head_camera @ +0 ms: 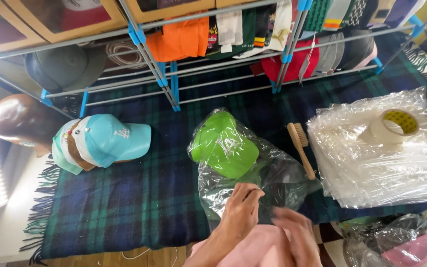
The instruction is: Cleaning a baseball cap with a brush and placing it into a plastic bag for packaging.
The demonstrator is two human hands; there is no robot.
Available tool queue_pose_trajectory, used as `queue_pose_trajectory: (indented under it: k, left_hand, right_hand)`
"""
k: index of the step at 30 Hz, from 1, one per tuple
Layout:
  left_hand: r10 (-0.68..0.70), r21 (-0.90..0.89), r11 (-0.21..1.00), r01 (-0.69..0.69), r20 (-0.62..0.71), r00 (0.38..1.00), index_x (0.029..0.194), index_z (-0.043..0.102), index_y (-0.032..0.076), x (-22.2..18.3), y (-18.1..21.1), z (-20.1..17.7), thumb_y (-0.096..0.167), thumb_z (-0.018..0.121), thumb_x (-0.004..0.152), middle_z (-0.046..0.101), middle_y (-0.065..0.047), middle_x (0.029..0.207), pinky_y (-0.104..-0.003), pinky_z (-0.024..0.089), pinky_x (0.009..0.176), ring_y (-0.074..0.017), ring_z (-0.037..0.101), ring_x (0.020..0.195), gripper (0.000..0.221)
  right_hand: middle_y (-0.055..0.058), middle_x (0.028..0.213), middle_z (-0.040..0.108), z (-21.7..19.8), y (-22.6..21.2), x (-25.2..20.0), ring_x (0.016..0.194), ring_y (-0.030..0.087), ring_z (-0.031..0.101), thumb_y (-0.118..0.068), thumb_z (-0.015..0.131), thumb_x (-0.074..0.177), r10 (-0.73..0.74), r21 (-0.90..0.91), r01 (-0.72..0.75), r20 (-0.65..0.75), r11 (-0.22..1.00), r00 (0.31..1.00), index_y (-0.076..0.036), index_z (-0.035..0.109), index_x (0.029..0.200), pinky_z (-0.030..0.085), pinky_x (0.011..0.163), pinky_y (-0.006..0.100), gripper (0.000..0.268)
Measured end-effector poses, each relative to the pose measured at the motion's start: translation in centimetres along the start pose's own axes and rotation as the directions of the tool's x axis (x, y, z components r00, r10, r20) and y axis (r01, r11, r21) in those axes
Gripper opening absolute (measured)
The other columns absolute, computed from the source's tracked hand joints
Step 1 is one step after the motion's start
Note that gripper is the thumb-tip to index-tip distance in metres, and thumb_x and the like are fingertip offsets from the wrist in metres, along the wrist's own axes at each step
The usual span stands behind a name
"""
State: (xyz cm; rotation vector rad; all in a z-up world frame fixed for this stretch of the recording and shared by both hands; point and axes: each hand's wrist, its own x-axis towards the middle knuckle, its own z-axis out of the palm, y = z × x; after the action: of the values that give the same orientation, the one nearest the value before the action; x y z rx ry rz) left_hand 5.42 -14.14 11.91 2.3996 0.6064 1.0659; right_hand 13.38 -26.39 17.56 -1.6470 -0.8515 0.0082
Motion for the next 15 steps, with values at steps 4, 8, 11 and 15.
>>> queue_pose_trajectory:
  k: [4,8,11,15]
  left_hand:
    - [0.005,-0.087,0.996,-0.013,-0.095,0.995,0.1,0.064,-0.005,0.3,0.3,-0.1,-0.015,0.058,0.092,0.061,-0.017,0.101,-0.038,0.054,0.078,-0.0301,0.059,0.091,0.014]
    - [0.026,-0.284,0.959,0.015,0.141,0.99,0.103,0.063,-0.01,1.0,1.9,-1.5,-0.03,0.047,0.082,0.067,-0.023,0.095,-0.037,0.059,0.069,-0.0308,0.063,0.083,0.033]
    - [-0.021,-0.509,0.857,0.079,0.119,0.993,0.089,0.056,0.004,2.6,-0.9,-2.1,-0.006,0.071,0.091,0.065,-0.013,0.1,-0.041,0.052,0.084,-0.0288,0.064,0.089,0.018]
    - [-0.261,-0.184,0.954,0.236,-0.123,0.958,0.11,0.07,0.005,7.4,-12.6,-3.3,0.02,0.062,0.101,0.071,-0.021,0.101,-0.055,0.056,0.084,-0.0414,0.07,0.096,0.02]
  right_hand:
    - [0.006,0.099,0.073,6.2,6.8,4.2,0.093,0.018,0.066,-0.015,0.047,0.097,0.322,-0.034,-0.408,0.674,0.912,0.665,-0.009,0.07,0.108,0.054,0.082,0.034,0.027]
    - [0.017,0.101,0.071,15.9,18.8,4.2,0.075,0.021,0.063,-0.017,0.075,0.093,0.675,0.036,-0.837,0.574,0.545,0.464,-0.007,0.041,0.153,0.054,0.06,0.03,0.07]
    - [0.0,0.092,0.056,17.6,21.3,5.6,0.069,0.01,0.049,-0.066,0.073,0.095,-0.76,0.959,-0.043,0.25,0.282,0.6,0.004,0.033,0.158,0.046,0.072,0.031,0.103]
    - [0.014,0.082,0.064,20.3,22.9,3.8,0.071,0.025,0.068,-0.016,0.078,0.091,0.681,0.262,-0.893,0.579,0.366,0.449,0.002,0.063,0.111,0.057,0.061,0.032,0.031]
